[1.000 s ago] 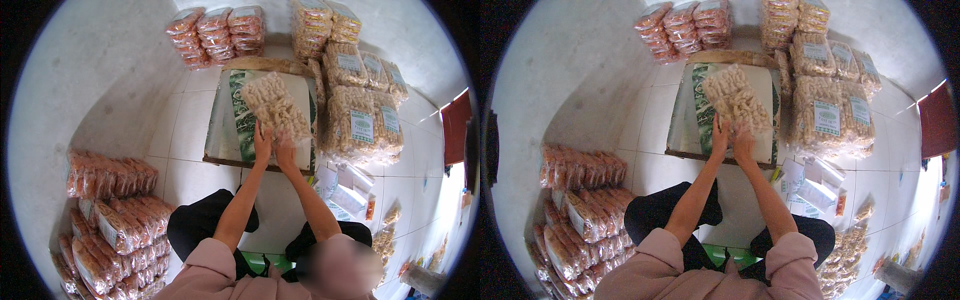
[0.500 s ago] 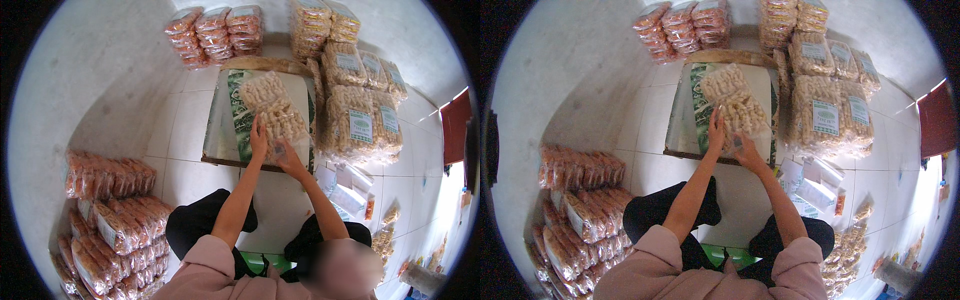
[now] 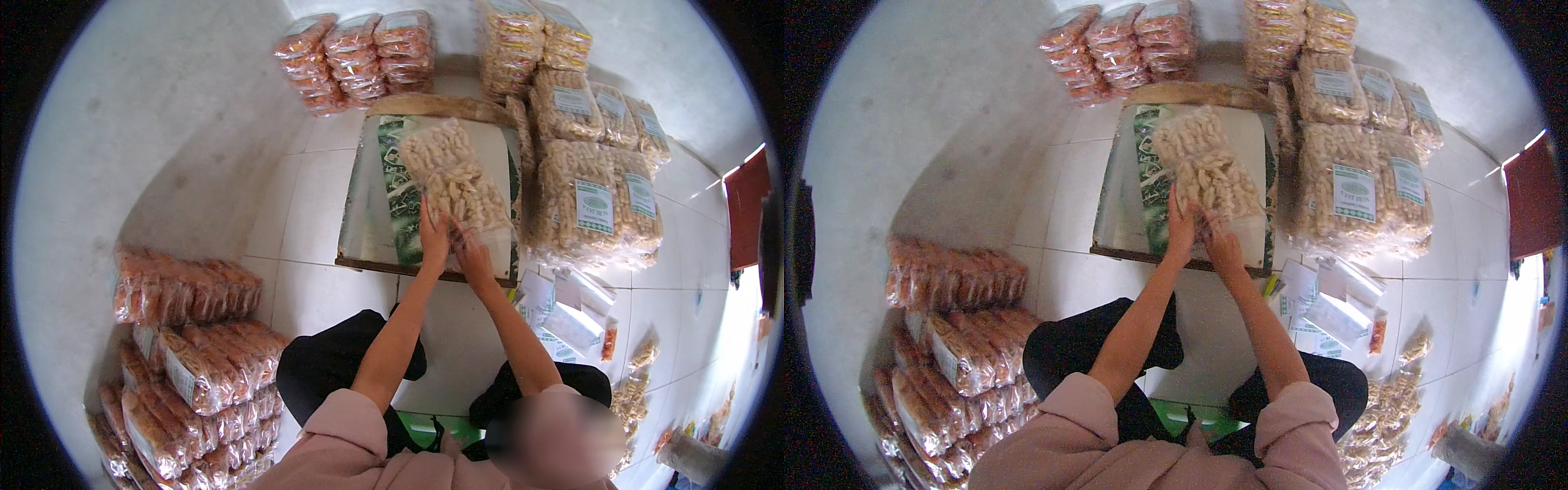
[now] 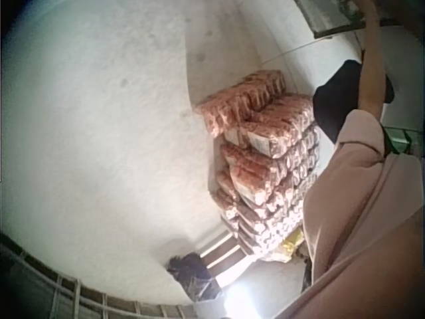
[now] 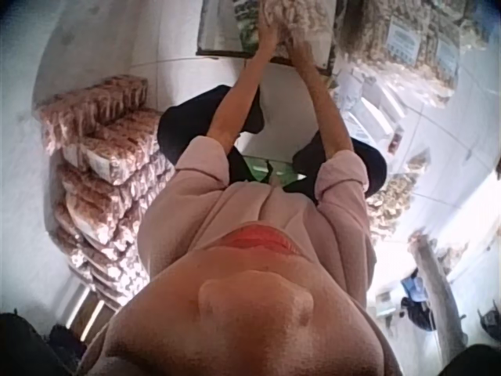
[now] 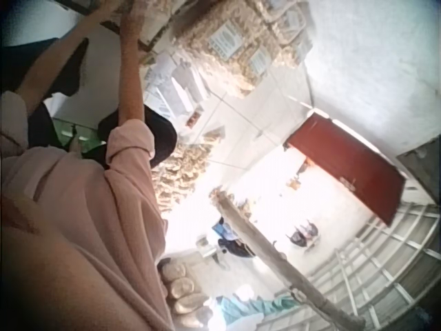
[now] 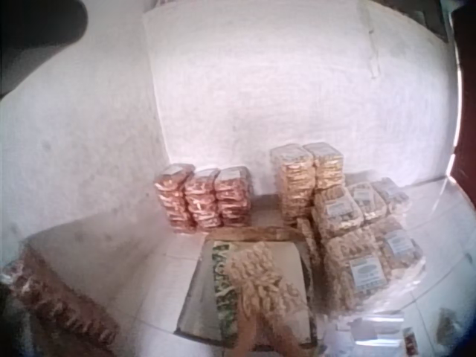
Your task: The person picks up snacks from the floor and places them into a plastic bag, then presses the bag against a flat surface to flatten it.
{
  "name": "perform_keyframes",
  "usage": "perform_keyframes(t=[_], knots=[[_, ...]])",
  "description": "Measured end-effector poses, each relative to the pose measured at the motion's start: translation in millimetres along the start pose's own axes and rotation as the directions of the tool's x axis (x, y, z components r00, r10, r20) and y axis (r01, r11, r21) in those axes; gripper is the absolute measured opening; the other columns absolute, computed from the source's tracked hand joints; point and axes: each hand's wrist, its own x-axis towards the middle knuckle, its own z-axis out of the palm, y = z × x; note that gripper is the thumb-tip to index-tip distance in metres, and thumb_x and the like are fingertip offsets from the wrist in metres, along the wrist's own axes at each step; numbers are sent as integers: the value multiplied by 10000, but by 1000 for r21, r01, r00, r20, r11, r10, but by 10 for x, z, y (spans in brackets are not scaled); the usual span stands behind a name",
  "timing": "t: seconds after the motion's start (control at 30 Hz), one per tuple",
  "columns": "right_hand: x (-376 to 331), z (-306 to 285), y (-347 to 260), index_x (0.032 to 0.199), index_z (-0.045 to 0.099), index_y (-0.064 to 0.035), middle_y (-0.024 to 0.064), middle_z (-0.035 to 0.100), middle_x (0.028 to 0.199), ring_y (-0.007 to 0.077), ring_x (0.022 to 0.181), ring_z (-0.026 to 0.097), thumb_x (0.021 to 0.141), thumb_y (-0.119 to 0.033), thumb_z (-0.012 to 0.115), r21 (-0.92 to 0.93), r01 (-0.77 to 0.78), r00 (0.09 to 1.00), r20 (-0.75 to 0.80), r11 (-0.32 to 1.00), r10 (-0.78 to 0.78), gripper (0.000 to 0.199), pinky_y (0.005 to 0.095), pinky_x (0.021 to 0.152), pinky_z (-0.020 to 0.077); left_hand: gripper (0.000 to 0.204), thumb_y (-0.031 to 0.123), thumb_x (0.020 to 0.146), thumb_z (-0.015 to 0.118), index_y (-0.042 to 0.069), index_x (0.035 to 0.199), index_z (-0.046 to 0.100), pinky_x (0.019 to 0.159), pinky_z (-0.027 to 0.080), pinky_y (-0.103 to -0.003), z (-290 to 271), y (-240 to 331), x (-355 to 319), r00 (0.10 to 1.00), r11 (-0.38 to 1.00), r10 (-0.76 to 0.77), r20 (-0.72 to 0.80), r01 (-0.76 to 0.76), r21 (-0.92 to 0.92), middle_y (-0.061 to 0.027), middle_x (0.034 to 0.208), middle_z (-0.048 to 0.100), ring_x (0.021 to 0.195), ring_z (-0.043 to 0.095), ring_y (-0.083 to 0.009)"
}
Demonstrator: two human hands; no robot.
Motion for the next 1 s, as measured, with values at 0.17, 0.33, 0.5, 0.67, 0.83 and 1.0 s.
perform_keyframes(t=[0.17,0.33,0.5,0.67,0.83,1.0], knots=[[71,108,131,1170,450,-38,162,557,971,325,835,570,794,-134,558,-383,203,941,-179,901,-288,403,399,691,477,603,254,891,490,182,1382,149,960,319,-360,108,-61,-61,984,983,174,-19,-173,60,-130,1354,284,1192,345,-258],[12,122,-2,1113,478,-13,167,542,991,335,910,531,746,-90,606,-64,141,950,-271,988,-153,396,411,768,445,673,299,865,527,132,1384,132,1012,253,-377,-44,-94,9,997,979,-46,56,57,-197,-140,1389,226,1254,271,-275],[-41,55,-7,1129,465,-4,196,517,1029,371,976,490,736,-12,573,46,196,962,-201,980,-183,407,427,825,407,684,306,866,525,134,1386,115,1003,260,-381,50,-49,-121,999,1000,22,28,-22,4,-140,1391,203,1252,259,-281],[-247,-76,115,1137,448,12,218,483,1070,390,1012,458,738,44,516,142,267,958,-147,953,-247,405,426,870,379,719,371,851,534,122,1381,116,984,270,-426,96,31,-194,998,991,-70,8,69,116,-180,1375,204,1214,309,-310],[-587,-82,35,1191,423,6,201,449,1113,355,1052,431,776,1,557,133,-166,912,-356,977,203,436,388,850,389,576,237,853,521,-5,1305,259,970,232,-432,85,217,2,790,627,609,-77,-420,656,-199,1258,297,1116,325,-358],[-418,11,38,1314,243,10,235,369,1214,395,1142,338,758,-119,642,155,-183,770,-591,971,240,696,378,924,347,370,150,857,489,-33,1175,436,961,280,-442,44,254,342,693,309,627,357,-641,703,-148,1205,378,1122,337,-334]])
